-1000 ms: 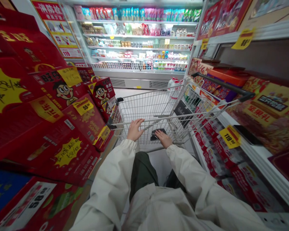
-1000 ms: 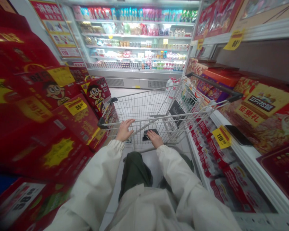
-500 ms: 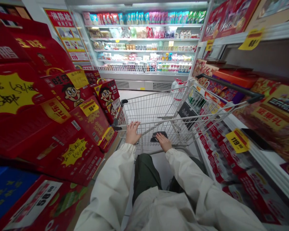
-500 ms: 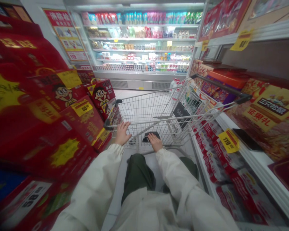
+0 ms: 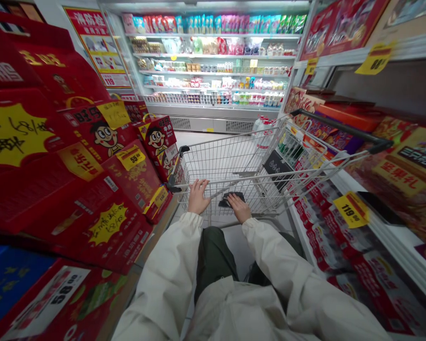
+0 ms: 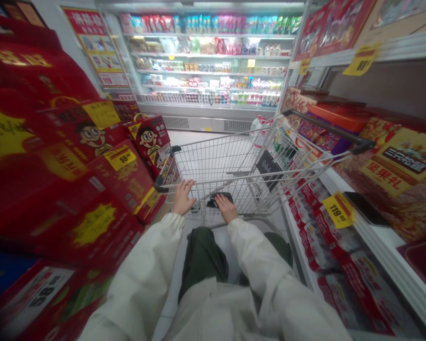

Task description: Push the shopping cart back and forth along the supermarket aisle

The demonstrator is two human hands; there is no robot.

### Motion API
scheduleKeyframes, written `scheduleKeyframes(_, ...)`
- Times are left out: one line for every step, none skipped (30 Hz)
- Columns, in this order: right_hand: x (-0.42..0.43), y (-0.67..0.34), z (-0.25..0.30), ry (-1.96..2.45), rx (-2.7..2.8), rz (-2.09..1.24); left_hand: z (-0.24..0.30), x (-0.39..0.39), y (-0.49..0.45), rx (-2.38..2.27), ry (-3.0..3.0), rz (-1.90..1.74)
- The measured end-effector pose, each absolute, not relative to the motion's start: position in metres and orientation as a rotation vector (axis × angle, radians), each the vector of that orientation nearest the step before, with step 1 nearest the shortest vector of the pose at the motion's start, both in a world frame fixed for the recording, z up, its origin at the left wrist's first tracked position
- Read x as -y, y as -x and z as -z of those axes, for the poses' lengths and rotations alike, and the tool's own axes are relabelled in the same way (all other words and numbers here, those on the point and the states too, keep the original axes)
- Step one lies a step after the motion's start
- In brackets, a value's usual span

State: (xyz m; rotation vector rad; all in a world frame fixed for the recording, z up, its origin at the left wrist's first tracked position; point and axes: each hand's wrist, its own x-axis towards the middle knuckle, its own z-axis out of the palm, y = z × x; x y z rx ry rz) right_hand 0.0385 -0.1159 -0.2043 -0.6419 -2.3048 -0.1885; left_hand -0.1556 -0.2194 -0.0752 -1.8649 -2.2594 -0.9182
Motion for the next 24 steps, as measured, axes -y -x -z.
scheduleKeyframes(0.118, -0.040, 0.206, 0.636, 2.320, 0.180, 0.075, 0.220, 0.154, 2.261, 1.861, 0.913)
scheduleKeyframes(0.119, -0.041, 0.207, 0.630, 2.326, 0.174, 0.074, 0.220, 0.153, 2.264, 1.856, 0.906)
scheduleKeyframes(0.121, -0.042, 0.204, 0.623, 2.322, 0.173, 0.074, 0.221, 0.151, 2.266, 1.852, 0.896)
scheduleKeyframes(0.122, -0.044, 0.200, 0.616, 2.313, 0.174, 0.073, 0.222, 0.148, 2.267, 1.847, 0.886)
scheduleKeyframes(0.122, -0.045, 0.195, 0.609, 2.300, 0.177, 0.073, 0.223, 0.146, 2.267, 1.840, 0.877)
scheduleKeyframes(0.122, -0.046, 0.189, 0.602, 2.292, 0.180, 0.073, 0.224, 0.143, 2.265, 1.831, 0.872)
scheduleKeyframes(0.122, -0.046, 0.184, 0.594, 2.289, 0.182, 0.073, 0.224, 0.140, 2.263, 1.821, 0.871)
scheduleKeyframes(0.121, -0.046, 0.181, 0.591, 2.291, 0.185, 0.074, 0.225, 0.137, 2.262, 1.812, 0.875)
scheduleKeyframes(0.120, -0.045, 0.180, 0.594, 2.296, 0.188, 0.074, 0.225, 0.134, 2.262, 1.804, 0.880)
scheduleKeyframes(0.120, -0.044, 0.182, 0.603, 2.304, 0.190, 0.074, 0.225, 0.132, 2.265, 1.798, 0.884)
scheduleKeyframes(0.120, -0.043, 0.185, 0.614, 2.316, 0.188, 0.073, 0.225, 0.130, 2.269, 1.795, 0.886)
scheduleKeyframes(0.120, -0.042, 0.190, 0.626, 2.332, 0.182, 0.073, 0.224, 0.128, 2.274, 1.793, 0.885)
scheduleKeyframes(0.121, -0.042, 0.196, 0.640, 2.352, 0.171, 0.072, 0.224, 0.127, 2.280, 1.792, 0.879)
scheduleKeyframes(0.122, -0.042, 0.202, 0.652, 2.374, 0.156, 0.071, 0.224, 0.127, 2.286, 1.799, 0.870)
scheduleKeyframes(0.124, -0.043, 0.206, 0.662, 2.391, 0.140, 0.069, 0.224, 0.127, 2.287, 1.820, 0.860)
scheduleKeyframes(0.125, -0.044, 0.209, 0.668, 2.399, 0.126, 0.068, 0.224, 0.129, 2.282, 1.857, 0.850)
scheduleKeyframes(0.126, -0.046, 0.209, 0.667, 2.395, 0.116, 0.067, 0.226, 0.131, 2.271, 1.905, 0.841)
scheduleKeyframes(0.127, -0.047, 0.206, 0.658, 2.378, 0.111, 0.066, 0.228, 0.133, 2.258, 1.950, 0.835)
scheduleKeyframes(0.127, -0.049, 0.201, 0.643, 2.351, 0.113, 0.066, 0.230, 0.136, 2.249, 1.971, 0.832)
scheduleKeyframes(0.127, -0.049, 0.195, 0.625, 2.322, 0.119, 0.067, 0.233, 0.139, 2.252, 1.957, 0.833)
scheduleKeyframes(0.126, -0.050, 0.189, 0.608, 2.293, 0.130, 0.068, 0.235, 0.141, 2.261, 1.917, 0.833)
scheduleKeyframes(0.125, -0.049, 0.183, 0.598, 2.269, 0.143, 0.069, 0.238, 0.143, 2.274, 1.867, 0.829)
scheduleKeyframes(0.124, -0.048, 0.179, 0.597, 2.251, 0.154, 0.070, 0.240, 0.144, 2.284, 1.821, 0.820)
scheduleKeyframes(0.123, -0.047, 0.178, 0.599, 2.243, 0.161, 0.072, 0.241, 0.145, 2.291, 1.792, 0.810)
